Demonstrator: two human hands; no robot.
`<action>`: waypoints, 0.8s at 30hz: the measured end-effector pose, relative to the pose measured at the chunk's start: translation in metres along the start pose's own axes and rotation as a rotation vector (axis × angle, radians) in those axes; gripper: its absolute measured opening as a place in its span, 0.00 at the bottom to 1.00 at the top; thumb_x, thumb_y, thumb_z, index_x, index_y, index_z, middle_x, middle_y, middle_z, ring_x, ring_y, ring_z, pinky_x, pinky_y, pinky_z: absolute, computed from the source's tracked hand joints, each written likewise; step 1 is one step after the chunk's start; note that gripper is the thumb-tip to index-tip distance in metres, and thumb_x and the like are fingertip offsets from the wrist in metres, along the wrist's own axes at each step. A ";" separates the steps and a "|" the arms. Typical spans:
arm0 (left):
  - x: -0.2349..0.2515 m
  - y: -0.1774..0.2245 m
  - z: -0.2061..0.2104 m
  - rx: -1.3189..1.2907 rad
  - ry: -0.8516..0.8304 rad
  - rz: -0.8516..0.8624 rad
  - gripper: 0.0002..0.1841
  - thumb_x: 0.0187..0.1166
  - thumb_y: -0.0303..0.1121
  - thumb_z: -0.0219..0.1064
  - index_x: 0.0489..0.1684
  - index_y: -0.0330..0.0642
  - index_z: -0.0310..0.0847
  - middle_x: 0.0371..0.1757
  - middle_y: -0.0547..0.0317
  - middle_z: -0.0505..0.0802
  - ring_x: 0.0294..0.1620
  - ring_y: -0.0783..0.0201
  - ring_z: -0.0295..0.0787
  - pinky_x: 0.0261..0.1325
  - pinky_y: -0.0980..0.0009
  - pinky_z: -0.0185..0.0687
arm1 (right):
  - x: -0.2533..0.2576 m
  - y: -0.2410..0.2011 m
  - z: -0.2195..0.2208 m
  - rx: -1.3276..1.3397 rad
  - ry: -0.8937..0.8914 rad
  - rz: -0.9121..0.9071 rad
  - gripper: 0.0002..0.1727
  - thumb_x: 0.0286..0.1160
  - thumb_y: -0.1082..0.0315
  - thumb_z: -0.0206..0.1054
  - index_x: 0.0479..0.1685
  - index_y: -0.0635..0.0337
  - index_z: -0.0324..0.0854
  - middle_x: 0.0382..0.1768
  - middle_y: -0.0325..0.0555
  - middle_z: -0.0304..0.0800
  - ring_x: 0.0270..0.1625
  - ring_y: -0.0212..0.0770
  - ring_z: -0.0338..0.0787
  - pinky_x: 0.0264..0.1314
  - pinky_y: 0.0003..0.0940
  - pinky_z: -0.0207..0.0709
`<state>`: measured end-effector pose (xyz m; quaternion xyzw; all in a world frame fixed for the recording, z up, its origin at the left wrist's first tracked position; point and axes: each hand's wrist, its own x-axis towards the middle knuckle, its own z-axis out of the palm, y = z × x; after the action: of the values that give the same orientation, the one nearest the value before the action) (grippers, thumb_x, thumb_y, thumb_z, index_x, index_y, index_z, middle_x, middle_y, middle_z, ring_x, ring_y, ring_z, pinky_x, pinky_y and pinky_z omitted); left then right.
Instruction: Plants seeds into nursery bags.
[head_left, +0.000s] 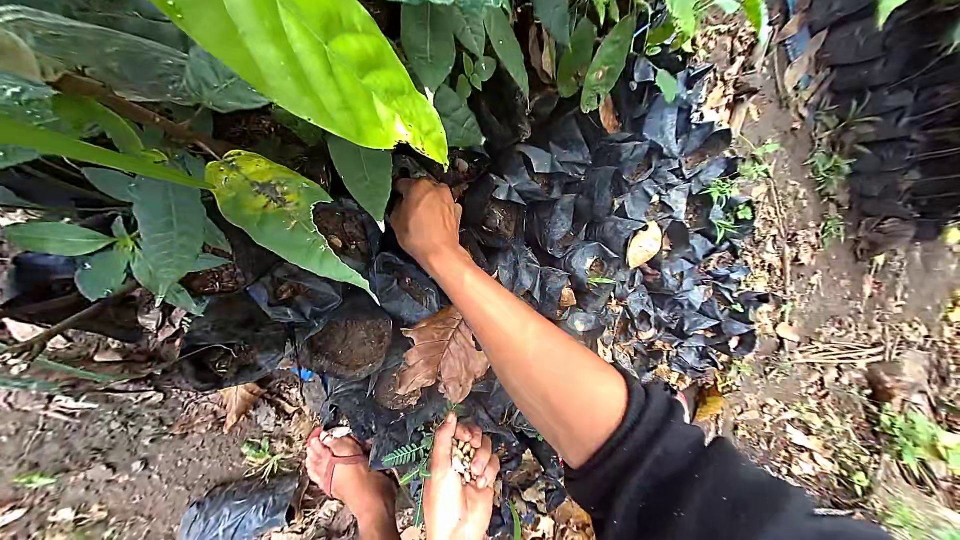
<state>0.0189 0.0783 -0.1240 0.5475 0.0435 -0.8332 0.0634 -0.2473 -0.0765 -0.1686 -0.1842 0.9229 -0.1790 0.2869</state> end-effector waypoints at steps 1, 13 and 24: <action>0.000 0.001 0.000 -0.003 0.001 -0.001 0.28 0.94 0.48 0.43 0.22 0.47 0.78 0.18 0.64 0.81 0.10 0.73 0.72 0.11 0.80 0.69 | 0.000 -0.003 -0.001 0.003 -0.016 0.026 0.12 0.78 0.64 0.65 0.52 0.49 0.92 0.58 0.48 0.92 0.72 0.55 0.83 0.63 0.64 0.76; 0.004 -0.005 0.010 0.046 0.062 0.030 0.26 0.94 0.47 0.44 0.23 0.46 0.77 0.21 0.60 0.83 0.13 0.69 0.74 0.15 0.77 0.70 | -0.004 0.025 -0.031 0.209 -0.029 -0.093 0.18 0.82 0.68 0.59 0.63 0.48 0.91 0.59 0.48 0.94 0.65 0.52 0.89 0.65 0.66 0.79; 0.011 -0.011 0.007 0.022 0.089 0.029 0.24 0.93 0.44 0.46 0.23 0.45 0.76 0.22 0.60 0.83 0.15 0.68 0.77 0.17 0.76 0.73 | 0.003 0.007 -0.009 -0.075 0.161 -0.138 0.61 0.47 0.35 0.87 0.89 0.49 0.66 0.81 0.62 0.66 0.80 0.65 0.70 0.63 0.63 0.81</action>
<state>0.0065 0.0872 -0.1308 0.5854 0.0293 -0.8074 0.0677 -0.2573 -0.0699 -0.1659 -0.2431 0.9340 -0.1779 0.1919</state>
